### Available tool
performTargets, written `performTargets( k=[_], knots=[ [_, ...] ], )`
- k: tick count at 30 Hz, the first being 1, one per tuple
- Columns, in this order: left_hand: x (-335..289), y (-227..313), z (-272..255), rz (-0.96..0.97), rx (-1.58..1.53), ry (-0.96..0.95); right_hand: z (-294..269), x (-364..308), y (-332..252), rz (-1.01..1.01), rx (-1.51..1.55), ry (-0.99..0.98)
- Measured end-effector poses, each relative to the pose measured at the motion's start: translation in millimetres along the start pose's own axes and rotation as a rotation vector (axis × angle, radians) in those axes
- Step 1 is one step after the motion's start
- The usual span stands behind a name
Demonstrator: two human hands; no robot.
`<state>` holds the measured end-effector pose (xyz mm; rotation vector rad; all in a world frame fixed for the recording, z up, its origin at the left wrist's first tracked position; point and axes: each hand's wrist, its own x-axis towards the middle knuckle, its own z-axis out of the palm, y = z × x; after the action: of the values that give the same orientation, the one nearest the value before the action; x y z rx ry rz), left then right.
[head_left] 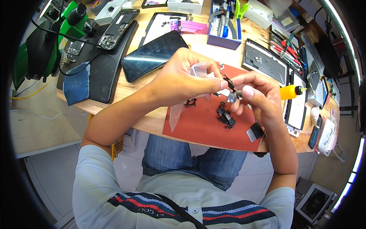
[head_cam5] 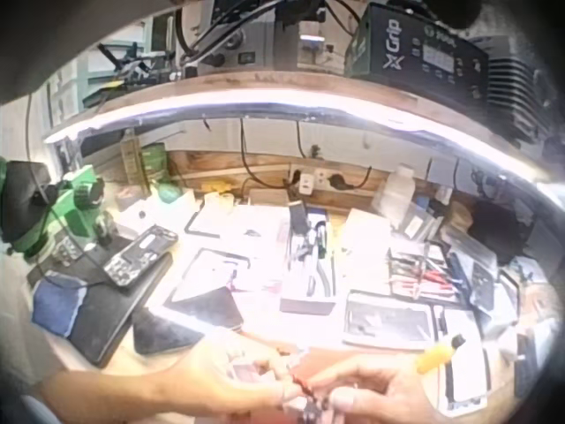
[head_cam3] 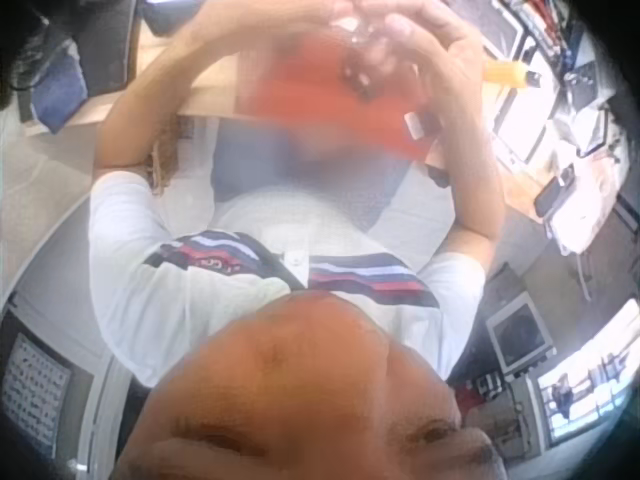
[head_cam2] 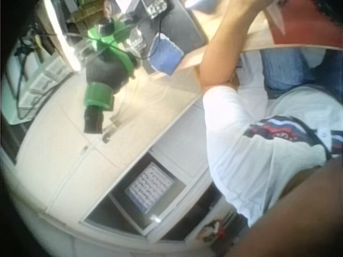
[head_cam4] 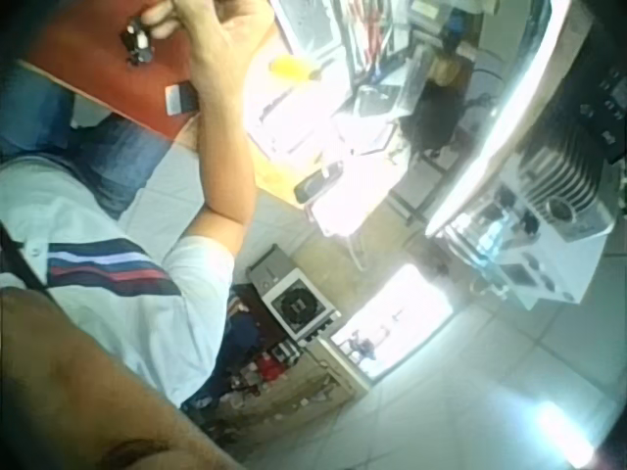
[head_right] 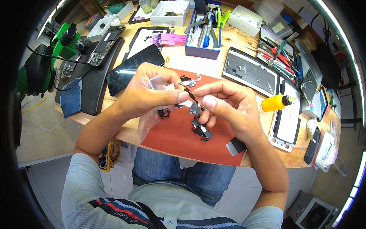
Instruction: The person sits at a cluttered workbench and handles small electronic components, removing them from plastic bags and placing them on a red mat. They pick up and inspect several small parts, then use a soldering iron to work on one component before setting the tool aside.
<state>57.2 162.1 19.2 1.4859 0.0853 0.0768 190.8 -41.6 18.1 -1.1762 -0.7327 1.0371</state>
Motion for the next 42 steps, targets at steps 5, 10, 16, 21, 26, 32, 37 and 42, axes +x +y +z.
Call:
performTargets(
  k=[5, 10, 16, 21, 26, 32, 37, 42],
  knots=[
    [0, 4, -2, 0.011, -0.057, 0.042, 0, -1, -2, 0.020, 0.019, -0.036],
    [0, 6, -1, 0.047, -0.051, 0.088, -6, 0, 0, -0.041, 0.046, -0.020],
    [-2, 7, -1, 0.080, -0.009, 0.102, -7, 1, 1, -0.108, 0.064, -0.003],
    [-1, 5, -1, 0.105, 0.004, 0.093, -5, 1, -1, -0.140, 0.077, 0.039],
    [-1, 6, 0, 0.097, 0.013, 0.084, -3, 0, -2, -0.123, 0.040, 0.070],
    [-1, 9, -5, -0.069, -0.174, 0.025, -5, 1, -1, -0.165, 0.050, 0.011],
    [1, 11, -3, -0.309, -0.320, -0.105, 1, 6, 7, -0.332, -0.153, -0.056],
    [-1, -1, 9, -0.315, -0.286, -0.197, -6, 6, 11, -0.374, -0.144, -0.093]
  ],
)
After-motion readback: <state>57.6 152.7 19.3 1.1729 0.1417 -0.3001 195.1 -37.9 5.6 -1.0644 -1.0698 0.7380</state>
